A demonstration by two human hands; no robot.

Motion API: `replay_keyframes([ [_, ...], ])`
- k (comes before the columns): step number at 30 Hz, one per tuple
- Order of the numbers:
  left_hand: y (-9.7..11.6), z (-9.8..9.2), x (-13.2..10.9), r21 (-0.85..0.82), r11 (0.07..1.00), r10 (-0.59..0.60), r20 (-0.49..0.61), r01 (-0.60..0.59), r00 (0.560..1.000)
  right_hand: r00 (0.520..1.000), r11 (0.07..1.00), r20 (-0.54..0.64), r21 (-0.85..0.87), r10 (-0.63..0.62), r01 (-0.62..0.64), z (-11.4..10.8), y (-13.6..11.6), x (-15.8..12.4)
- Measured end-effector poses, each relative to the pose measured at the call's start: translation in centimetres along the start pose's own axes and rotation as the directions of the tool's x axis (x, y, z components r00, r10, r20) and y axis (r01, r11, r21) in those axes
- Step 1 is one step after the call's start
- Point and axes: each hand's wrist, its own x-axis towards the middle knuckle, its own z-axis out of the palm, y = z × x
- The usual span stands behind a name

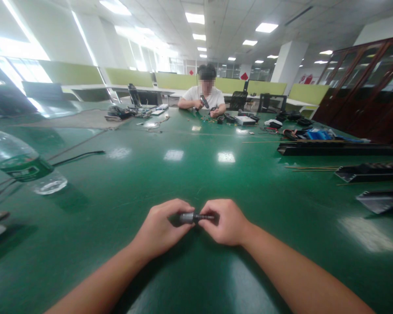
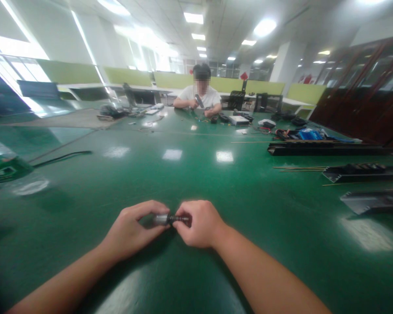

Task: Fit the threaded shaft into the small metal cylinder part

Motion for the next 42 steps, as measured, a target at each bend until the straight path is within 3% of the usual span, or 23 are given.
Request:
replay_keyframes([
  [42, -0.34, -0.14, 0.18, 0.013, 0.999, -0.041, -0.006, 0.041, 0.999, 0.998, 0.998, -0.023, 0.017, 0.060, -0.059, 0.11, 0.00, 0.03],
])
